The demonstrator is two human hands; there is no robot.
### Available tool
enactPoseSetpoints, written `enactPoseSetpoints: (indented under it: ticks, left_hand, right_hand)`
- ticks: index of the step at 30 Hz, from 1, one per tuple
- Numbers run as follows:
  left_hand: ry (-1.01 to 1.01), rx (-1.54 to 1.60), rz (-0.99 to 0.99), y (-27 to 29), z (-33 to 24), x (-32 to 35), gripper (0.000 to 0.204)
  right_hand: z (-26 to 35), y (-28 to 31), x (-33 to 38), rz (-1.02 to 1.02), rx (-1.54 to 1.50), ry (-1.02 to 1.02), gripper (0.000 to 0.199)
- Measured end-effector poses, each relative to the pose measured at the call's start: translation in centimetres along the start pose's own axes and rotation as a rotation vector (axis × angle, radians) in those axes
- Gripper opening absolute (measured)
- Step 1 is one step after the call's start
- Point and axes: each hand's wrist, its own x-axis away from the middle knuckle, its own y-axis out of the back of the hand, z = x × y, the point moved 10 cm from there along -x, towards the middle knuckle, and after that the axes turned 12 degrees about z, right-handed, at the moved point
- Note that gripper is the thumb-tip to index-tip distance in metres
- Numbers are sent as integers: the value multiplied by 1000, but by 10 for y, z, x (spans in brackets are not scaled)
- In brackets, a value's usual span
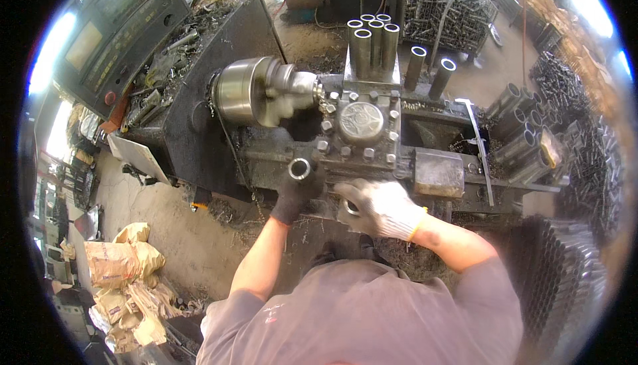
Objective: The person repeatedly loads metal tubes into a lathe chuck, secures them, and removes them after machining. The person handles each tube individually, placing finished pieces into a nearby stack. The process is repeated continuously throughout the clip.
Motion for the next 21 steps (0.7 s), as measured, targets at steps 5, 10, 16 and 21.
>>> enactPoseSetpoints:
  ticks: [5, 10, 16, 21]
  left_hand:
    - [-138, -8, 48, 16, -20, 19, 54]
    - [120, -35, 138, 54, 5, 59, 75]
    - [272, 128, -4, 93, 60, 112, 67]
    - [374, 298, -114, 108, 110, 142, 55]
  right_hand:
    - [17, 77, -15, -45, -204, 210, 34]
    - [-56, 96, -134, 203, -131, -66, 48]
    - [-128, -1, -237, 910, -270, -141, 64]
    - [-149, 15, -253, 471, -846, -102, 51]
